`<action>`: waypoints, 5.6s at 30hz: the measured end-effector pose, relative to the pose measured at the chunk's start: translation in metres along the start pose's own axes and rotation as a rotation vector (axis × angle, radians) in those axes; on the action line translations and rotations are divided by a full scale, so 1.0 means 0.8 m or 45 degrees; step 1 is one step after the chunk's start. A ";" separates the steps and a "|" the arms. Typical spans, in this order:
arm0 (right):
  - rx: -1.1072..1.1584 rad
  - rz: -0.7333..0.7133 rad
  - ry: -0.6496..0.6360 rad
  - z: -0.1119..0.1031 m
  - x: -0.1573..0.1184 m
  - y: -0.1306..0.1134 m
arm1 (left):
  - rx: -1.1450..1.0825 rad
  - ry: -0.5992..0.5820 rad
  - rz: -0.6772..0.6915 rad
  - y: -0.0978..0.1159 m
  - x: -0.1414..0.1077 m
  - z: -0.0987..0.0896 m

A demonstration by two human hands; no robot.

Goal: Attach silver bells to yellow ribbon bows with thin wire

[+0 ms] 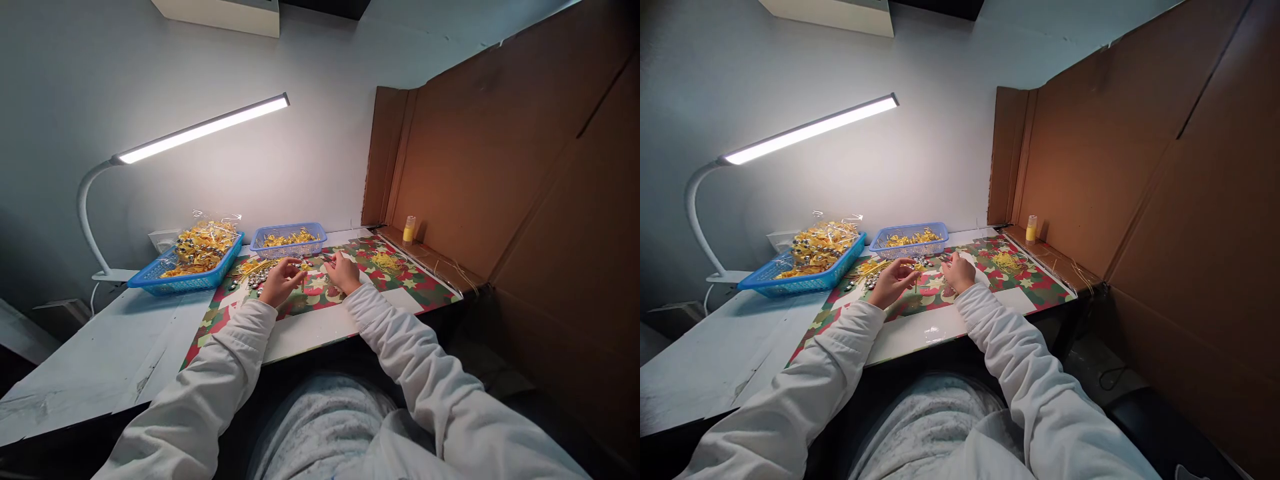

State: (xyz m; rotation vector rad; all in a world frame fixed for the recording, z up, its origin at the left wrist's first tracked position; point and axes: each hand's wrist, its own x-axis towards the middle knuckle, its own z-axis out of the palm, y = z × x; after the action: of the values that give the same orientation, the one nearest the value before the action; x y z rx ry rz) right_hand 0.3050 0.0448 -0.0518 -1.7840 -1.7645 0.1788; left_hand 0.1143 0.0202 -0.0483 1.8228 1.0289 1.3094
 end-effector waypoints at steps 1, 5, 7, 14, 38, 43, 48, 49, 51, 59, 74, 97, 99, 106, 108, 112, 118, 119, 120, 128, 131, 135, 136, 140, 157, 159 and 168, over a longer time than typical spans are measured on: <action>-0.061 0.047 -0.048 0.001 0.002 0.003 | -0.007 0.000 -0.025 0.000 0.001 0.000; -0.172 0.062 -0.104 0.004 0.006 0.013 | -0.048 0.014 -0.139 -0.003 0.004 0.001; -0.179 0.039 -0.050 0.006 0.007 0.015 | -0.072 0.024 -0.189 -0.006 0.006 0.001; 0.443 -0.627 0.011 0.009 -0.006 -0.007 | -0.076 0.010 -0.190 -0.013 0.008 -0.001; 0.102 -0.665 -0.033 0.002 -0.027 -0.021 | 0.179 -0.172 -0.047 -0.011 0.004 -0.002; 0.311 -0.576 -0.042 0.010 -0.022 -0.021 | 0.265 -0.185 0.084 -0.006 0.003 -0.003; 0.730 -0.521 -0.092 0.024 -0.016 -0.020 | 0.298 -0.093 0.072 -0.011 0.002 -0.002; 0.804 -0.490 -0.110 0.026 -0.016 -0.020 | 0.287 -0.072 0.046 -0.013 0.002 -0.001; 0.920 -0.432 -0.154 0.028 -0.015 -0.021 | 0.259 -0.041 0.011 -0.013 0.002 -0.001; 1.150 -0.382 -0.233 0.025 -0.013 -0.022 | 0.231 -0.054 0.045 -0.007 0.003 -0.003; 1.545 -0.221 -0.470 0.031 -0.009 -0.020 | 0.082 0.070 -0.060 -0.008 0.003 -0.003; 1.418 -0.346 0.018 0.034 -0.006 -0.017 | 0.031 0.283 -0.108 -0.005 0.002 0.000; 1.271 -0.387 0.150 0.028 -0.009 -0.017 | -0.169 0.289 -0.295 -0.002 0.005 0.000; 0.967 -0.694 0.186 0.014 -0.021 -0.017 | -0.636 -0.087 -0.799 0.006 0.007 -0.003; 1.016 -0.750 0.163 0.016 -0.020 -0.017 | -0.604 -0.101 -0.713 0.005 0.005 -0.003; 1.249 -0.675 0.011 0.018 -0.017 -0.019 | -0.542 -0.043 -0.540 0.001 0.003 -0.002; 1.652 -0.267 -0.247 0.010 -0.009 -0.018 | -0.365 -0.042 -0.335 -0.003 0.004 0.001; 1.629 -0.235 -0.309 0.010 -0.008 -0.018 | -0.331 -0.044 -0.313 -0.003 0.004 0.001; 1.602 -0.225 -0.381 0.011 -0.008 -0.017 | -0.302 -0.038 -0.297 -0.003 0.004 0.001; 1.704 -0.253 -0.538 0.021 -0.009 -0.018 | -0.458 -0.081 -0.365 0.000 0.002 0.001; 1.728 -0.210 -0.558 0.022 -0.010 -0.020 | -0.570 -0.048 -0.425 -0.003 0.004 0.001; 1.768 -0.114 -0.601 0.022 -0.011 -0.022 | -0.626 -0.021 -0.412 -0.006 0.005 0.002; 1.782 -0.087 -0.615 0.021 -0.012 -0.023 | -0.630 -0.023 -0.402 -0.006 0.005 0.002; 1.777 0.044 -0.685 0.014 -0.014 -0.022 | -0.598 0.001 -0.307 -0.001 0.003 0.004; 1.703 0.008 -0.341 0.027 -0.009 -0.020 | 0.127 0.179 0.192 -0.001 -0.003 0.003; 1.668 -0.045 -0.364 0.028 -0.009 -0.019 | 0.031 0.113 0.103 -0.001 -0.004 0.006; 1.339 -0.295 -0.107 0.027 -0.011 -0.018 | 0.021 -0.044 -0.033 -0.008 0.002 0.002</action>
State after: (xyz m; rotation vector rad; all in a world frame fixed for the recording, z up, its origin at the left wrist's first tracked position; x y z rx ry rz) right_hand 0.2811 0.0426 -0.0645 -0.8131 -1.4603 0.8991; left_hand 0.1149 0.0243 -0.0533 1.8319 1.0445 1.2533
